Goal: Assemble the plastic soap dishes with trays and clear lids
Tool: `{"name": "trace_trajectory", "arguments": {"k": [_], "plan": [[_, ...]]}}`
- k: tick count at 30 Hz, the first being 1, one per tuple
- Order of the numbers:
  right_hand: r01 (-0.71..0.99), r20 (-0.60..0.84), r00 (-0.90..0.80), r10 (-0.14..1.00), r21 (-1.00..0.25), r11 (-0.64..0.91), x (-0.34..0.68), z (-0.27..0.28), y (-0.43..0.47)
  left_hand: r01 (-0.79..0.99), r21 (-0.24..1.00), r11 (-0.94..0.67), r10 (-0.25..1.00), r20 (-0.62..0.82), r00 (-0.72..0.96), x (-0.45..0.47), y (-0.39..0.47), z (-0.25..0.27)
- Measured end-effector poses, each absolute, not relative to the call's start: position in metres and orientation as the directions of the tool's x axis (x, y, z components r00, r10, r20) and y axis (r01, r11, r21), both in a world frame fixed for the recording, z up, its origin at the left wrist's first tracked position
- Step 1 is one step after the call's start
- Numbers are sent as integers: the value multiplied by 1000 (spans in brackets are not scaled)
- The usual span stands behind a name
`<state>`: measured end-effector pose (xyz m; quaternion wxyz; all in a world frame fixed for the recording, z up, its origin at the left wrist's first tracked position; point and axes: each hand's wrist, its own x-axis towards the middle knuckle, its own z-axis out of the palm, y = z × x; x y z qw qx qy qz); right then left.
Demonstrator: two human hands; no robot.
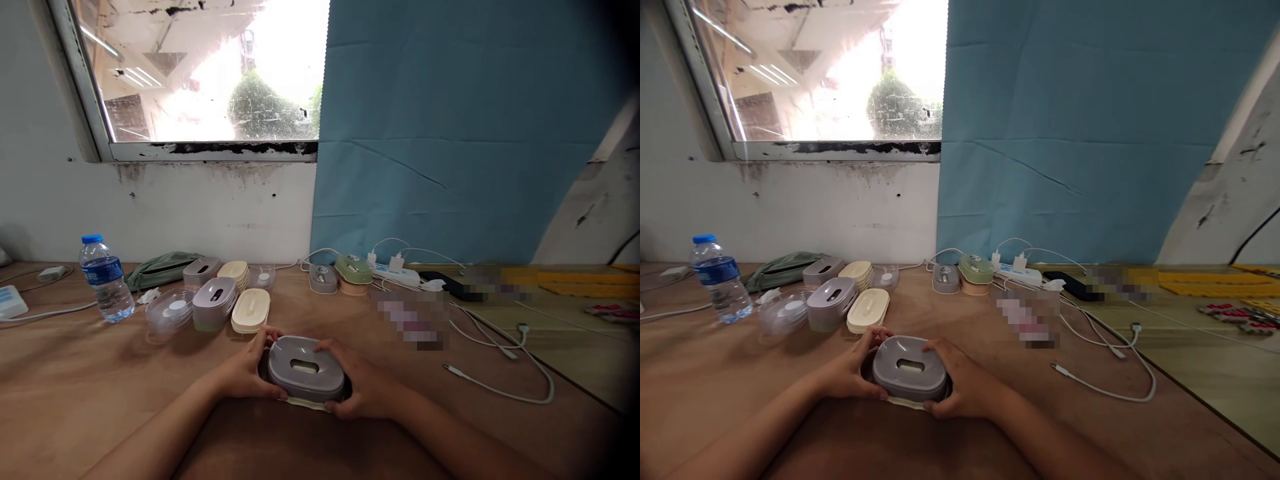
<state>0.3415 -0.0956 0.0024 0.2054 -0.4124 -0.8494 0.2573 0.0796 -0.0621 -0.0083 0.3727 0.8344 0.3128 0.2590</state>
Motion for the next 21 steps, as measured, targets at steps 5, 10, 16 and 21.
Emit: {"name": "trace_trajectory", "arguments": {"k": [5, 10, 16, 21], "plan": [[612, 133, -564, 815, -596, 520, 340, 2, -95, 350, 767, -538, 713, 191, 675, 79, -62, -9], [628, 115, -557, 823, -590, 508, 339, 3, -94, 379, 740, -556, 711, 188, 677, 79, -63, -7], [620, 154, -560, 814, -573, 536, 339, 1, -94, 414, 584, -698, 633, 234, 738, 82, -69, -3], [596, 195, -581, 790, -559, 576, 339, 0, -94, 404, 386, -829, 528, 307, 792, 89, -72, 2]]}}
